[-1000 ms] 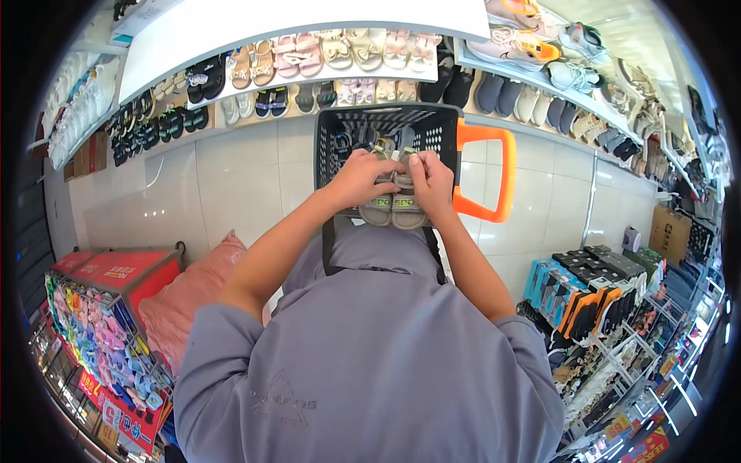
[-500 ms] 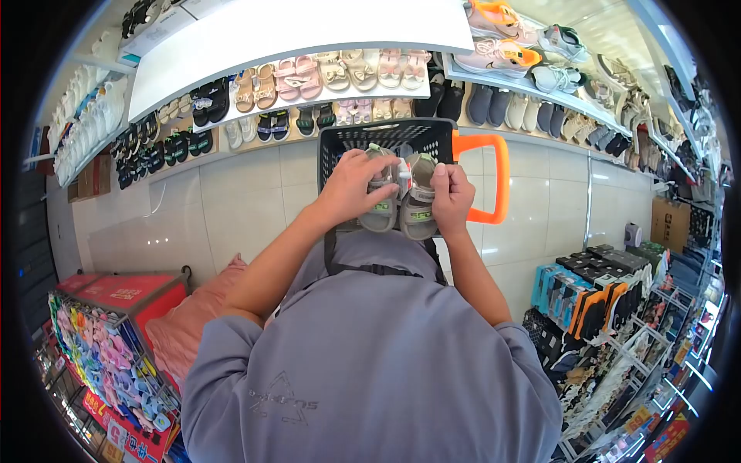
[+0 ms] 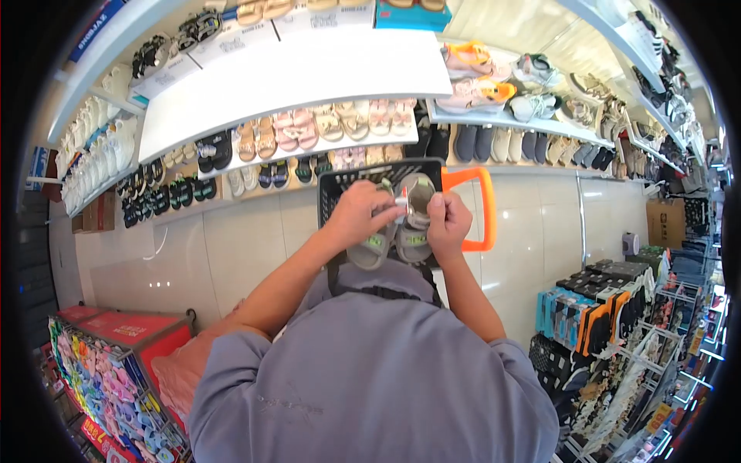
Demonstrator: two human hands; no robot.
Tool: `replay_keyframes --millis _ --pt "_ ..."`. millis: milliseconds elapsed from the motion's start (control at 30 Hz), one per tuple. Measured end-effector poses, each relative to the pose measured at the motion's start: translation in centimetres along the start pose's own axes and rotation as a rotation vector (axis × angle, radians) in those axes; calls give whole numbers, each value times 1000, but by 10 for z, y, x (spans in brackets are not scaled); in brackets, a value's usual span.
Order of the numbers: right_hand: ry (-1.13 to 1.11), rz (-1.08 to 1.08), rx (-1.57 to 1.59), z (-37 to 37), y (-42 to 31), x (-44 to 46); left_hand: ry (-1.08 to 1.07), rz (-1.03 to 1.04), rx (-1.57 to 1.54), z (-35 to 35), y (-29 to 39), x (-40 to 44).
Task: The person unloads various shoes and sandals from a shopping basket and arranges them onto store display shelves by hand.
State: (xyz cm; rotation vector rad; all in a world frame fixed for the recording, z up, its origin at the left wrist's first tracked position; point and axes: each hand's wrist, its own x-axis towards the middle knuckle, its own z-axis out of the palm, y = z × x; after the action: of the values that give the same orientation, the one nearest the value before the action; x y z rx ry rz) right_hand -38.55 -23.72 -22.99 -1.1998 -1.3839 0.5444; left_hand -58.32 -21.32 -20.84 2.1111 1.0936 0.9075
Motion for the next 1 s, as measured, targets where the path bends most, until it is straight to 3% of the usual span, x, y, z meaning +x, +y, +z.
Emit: replay_keyframes --millis 133,267,433,600,667,800,867,933,1000 --pt "11 -58 -99 0 -4 8 -2 -62 -76 -6 3 6" --pt "22 -89 -201 2 -9 19 -4 4 19 -17 11 13" --pt "-43 -223 -221 16 -24 28 -83 285 247 -6 3 18" --pt "-59 -187 -191 15 -24 30 -75 248 225 -7 0 20" --pt "-97 -11 -97 13 -21 28 -43 248 256 -10 2 22" --pt "59 -10 92 10 -10 35 34 195 260 -21 -5 29" --pt "-39 222 266 -1 8 29 145 154 285 -34 -1 36" --pt "-27 314 468 -2 11 25 178 123 326 -44 2 45" --pt "-67 383 384 -4 6 15 257 116 337 -51 6 54"
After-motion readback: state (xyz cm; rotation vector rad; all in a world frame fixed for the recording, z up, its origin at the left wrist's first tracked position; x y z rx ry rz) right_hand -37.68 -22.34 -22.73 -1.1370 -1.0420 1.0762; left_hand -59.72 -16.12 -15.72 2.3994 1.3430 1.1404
